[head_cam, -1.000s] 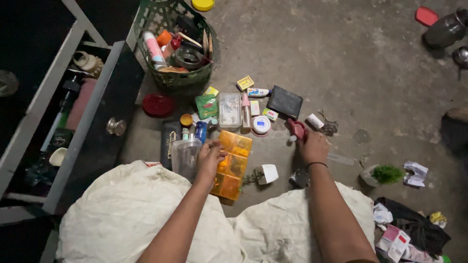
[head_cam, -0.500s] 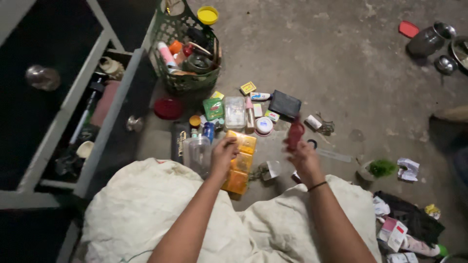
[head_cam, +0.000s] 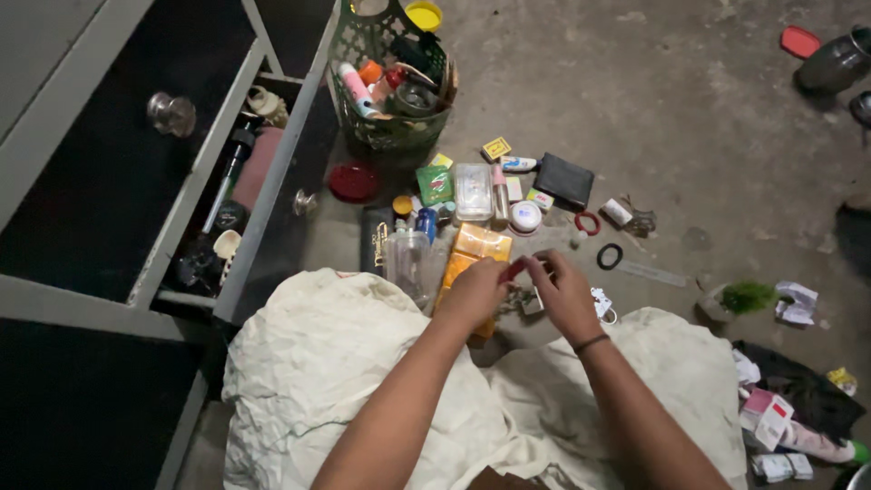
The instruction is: The person sits on the floor and organizes various small items, including a wallet, hair ties, and containers, into a drawer. They pick up items from the floor, inspect them, and place them into the open drawer of a cabinet.
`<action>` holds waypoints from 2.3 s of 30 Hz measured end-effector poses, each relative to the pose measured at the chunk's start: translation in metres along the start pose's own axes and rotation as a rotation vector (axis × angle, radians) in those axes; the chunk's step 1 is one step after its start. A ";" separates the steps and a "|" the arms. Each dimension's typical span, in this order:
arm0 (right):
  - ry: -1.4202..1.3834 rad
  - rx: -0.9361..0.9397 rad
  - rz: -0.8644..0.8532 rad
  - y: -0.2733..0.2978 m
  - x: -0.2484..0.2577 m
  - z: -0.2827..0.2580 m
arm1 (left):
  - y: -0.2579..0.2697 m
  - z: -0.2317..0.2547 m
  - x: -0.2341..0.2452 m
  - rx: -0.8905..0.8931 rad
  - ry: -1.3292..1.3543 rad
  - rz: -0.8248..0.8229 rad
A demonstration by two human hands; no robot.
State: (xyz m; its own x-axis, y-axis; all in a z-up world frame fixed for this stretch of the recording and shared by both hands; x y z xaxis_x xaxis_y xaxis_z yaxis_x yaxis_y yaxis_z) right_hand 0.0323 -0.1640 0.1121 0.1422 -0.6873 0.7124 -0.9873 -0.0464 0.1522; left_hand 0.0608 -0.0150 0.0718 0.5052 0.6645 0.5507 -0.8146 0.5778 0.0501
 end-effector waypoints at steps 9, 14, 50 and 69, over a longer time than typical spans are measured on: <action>0.147 -0.007 -0.010 -0.007 0.017 -0.020 | -0.011 -0.009 -0.030 -0.062 0.522 -0.199; 0.002 0.157 -0.044 0.000 0.019 -0.005 | -0.016 -0.013 -0.064 0.049 1.016 -0.501; -0.471 0.272 0.077 0.038 -0.012 0.002 | -0.019 -0.024 -0.051 -0.215 1.329 -0.372; 0.105 0.134 -0.077 0.026 -0.008 -0.013 | -0.030 -0.068 -0.047 0.011 1.767 -0.091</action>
State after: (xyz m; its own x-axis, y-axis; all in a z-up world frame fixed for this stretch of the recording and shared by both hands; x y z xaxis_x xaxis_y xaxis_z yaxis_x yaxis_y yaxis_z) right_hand 0.0065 -0.1506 0.1196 0.2178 -0.5986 0.7709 -0.9728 -0.1970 0.1219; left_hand 0.0808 -0.0310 -0.0123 0.2145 0.3081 -0.9269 -0.7669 0.6408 0.0356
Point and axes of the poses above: each hand's wrist, its own y-axis away from the middle knuckle, its own x-axis out of the back of the hand, z = x × y, the point moved 10 cm from there along -y, towards the middle knuckle, and after that the axes turned 14 degrees about -z, right-handed, at the moved point
